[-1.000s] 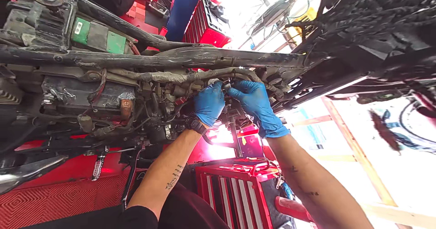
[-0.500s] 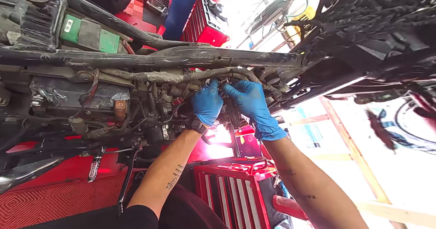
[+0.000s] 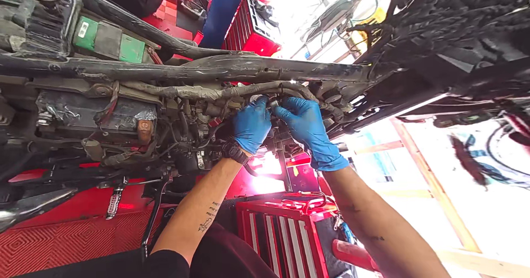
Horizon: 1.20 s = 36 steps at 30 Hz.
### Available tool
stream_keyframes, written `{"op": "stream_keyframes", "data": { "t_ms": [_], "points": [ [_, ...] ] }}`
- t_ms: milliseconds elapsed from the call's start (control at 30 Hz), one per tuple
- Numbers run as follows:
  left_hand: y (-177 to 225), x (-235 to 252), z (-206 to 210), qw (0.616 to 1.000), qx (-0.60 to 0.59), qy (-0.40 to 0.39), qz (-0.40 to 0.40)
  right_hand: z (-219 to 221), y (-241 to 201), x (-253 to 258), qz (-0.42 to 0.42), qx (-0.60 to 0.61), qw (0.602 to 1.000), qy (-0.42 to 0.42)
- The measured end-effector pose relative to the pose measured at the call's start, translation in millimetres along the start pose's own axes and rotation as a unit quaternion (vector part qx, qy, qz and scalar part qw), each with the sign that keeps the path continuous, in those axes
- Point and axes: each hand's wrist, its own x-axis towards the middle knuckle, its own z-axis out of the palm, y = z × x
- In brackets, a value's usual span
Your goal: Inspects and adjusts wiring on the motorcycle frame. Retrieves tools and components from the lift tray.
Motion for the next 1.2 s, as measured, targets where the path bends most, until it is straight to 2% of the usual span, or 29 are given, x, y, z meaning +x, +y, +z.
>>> {"op": "stream_keyframes", "data": {
  "t_ms": [67, 200, 367, 433, 600, 767, 900, 967, 1100, 1200],
  "points": [
    [-3, 0, 1, 1.0, -0.007, 0.005, 0.01, 2, 5, 1, -0.021, 0.001, 1.0, 0.006],
    [5, 3, 6, 0.998, 0.024, 0.041, -0.03, 0, -9, 0, 0.027, -0.041, 0.999, -0.001],
    [2, 3, -1, 1.0, 0.021, -0.001, -0.002, 2, 5, 2, -0.034, 0.011, 0.999, -0.004],
    [1, 3, -1, 1.0, 0.024, -0.001, 0.008, 2, 3, 3, -0.017, 0.003, 1.0, -0.003],
    [9, 4, 5, 0.997, 0.056, 0.053, -0.026, -1, -15, 2, 0.063, -0.036, 0.997, 0.002],
    [3, 0, -4, 0.999, 0.048, 0.0, 0.01, 1, 1, 3, -0.008, 0.002, 1.0, -0.004],
    [6, 0, 4, 0.996, 0.057, 0.064, 0.003, -4, -15, 3, 0.05, -0.045, 0.998, 0.003],
    [7, 1, 7, 0.995, 0.058, 0.077, -0.007, -5, -14, 2, 0.049, -0.037, 0.998, -0.002],
    [4, 2, -2, 0.999, 0.04, 0.011, 0.009, -2, 1, 3, -0.019, 0.031, 0.999, -0.01],
    [6, 3, 2, 0.998, 0.05, 0.037, -0.008, -4, -9, 2, 0.03, 0.009, 1.0, -0.007]
  ]
}}
